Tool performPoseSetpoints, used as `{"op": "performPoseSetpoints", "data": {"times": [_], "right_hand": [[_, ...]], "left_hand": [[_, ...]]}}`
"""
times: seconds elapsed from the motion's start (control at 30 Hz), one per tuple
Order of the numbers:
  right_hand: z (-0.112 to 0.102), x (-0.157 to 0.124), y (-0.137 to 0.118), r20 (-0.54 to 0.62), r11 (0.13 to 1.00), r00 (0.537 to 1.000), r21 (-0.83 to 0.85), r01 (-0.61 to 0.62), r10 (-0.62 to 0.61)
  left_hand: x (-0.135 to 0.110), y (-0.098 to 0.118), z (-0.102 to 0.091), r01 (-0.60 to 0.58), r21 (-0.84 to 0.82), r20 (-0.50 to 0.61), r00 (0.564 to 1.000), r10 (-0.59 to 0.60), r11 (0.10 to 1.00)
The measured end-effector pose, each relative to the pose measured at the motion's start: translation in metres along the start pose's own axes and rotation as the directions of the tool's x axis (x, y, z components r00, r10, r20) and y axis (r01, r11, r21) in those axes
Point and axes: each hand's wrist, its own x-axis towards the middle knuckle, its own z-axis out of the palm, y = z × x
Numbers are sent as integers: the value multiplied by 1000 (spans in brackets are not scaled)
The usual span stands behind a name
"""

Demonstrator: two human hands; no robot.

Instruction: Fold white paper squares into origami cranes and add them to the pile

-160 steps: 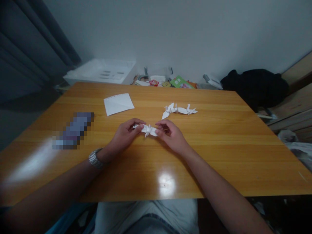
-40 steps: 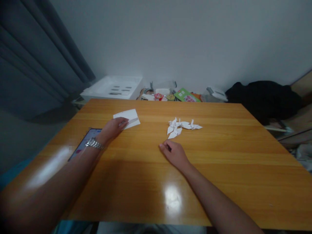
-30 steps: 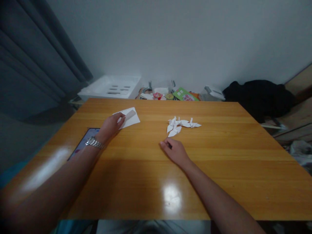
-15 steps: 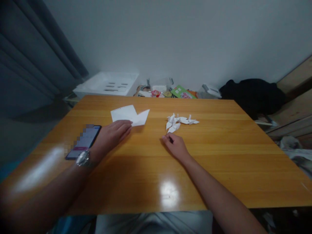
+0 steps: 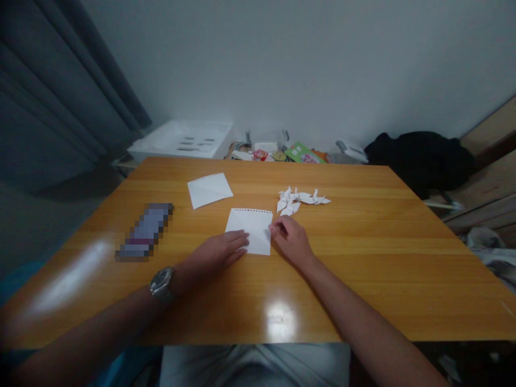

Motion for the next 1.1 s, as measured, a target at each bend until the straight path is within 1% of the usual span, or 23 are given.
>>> {"op": "performPoseSetpoints", "data": {"times": [0.03, 0.07, 0.1, 0.17, 0.27, 0.33, 0.37, 0.43, 0.53, 0.6, 0.7, 0.83, 0.97, 1.1], "right_hand": [[1, 0, -3, 24, 994, 995, -39, 101, -100], [2, -1, -6, 51, 981, 983, -75, 179, -175], [4, -2, -9, 89, 966, 971, -112, 232, -223], [8, -3, -12, 183, 937, 945, -175, 302, -270], [15, -7, -10, 299, 904, 910, -231, 361, -287], [19, -9, -5, 338, 900, 900, -238, 365, -276], [20, -9, -3, 348, 902, 898, -238, 361, -268], [22, -10, 0, 355, 906, 899, -235, 352, -257], [23, -9, 2, 359, 905, 897, -234, 355, -259], [22, -9, 1, 361, 902, 896, -241, 358, -259], [20, -8, -4, 357, 903, 901, -250, 348, -248], [17, -5, -16, 300, 916, 929, -266, 300, -217], [22, -3, -22, 331, 899, 915, -289, 330, -229], [30, -6, -18, 387, 887, 902, -325, 329, -192]], "left_hand": [[0, 4, 1, 3, 4, -5, 1000, -3, 1000], [0, 8, 1, 7, 7, -18, 1000, -7, 1000], [-1, 12, 2, 6, 2, -29, 1000, -6, 1000], [0, 17, 3, 26, -35, -39, 999, -28, 999], [3, 20, 2, 70, -114, -62, 995, -77, 991], [7, 19, 0, 100, -146, -88, 990, -114, 984], [9, 17, 1, 127, -140, -118, 983, -144, 982], [14, 13, 4, 177, -65, -190, 964, -187, 982], [20, 8, 15, 245, 86, -200, 954, -224, 966], [22, 6, 24, 283, 149, -189, 949, -254, 947], [21, 8, 35, 294, 197, -198, 946, -256, 935], [19, 14, 37, 286, 206, -208, 947, -243, 936], [18, 19, 35, 252, 206, -206, 956, -210, 946], [17, 19, 37, 243, 208, -210, 957, -200, 947]]}}
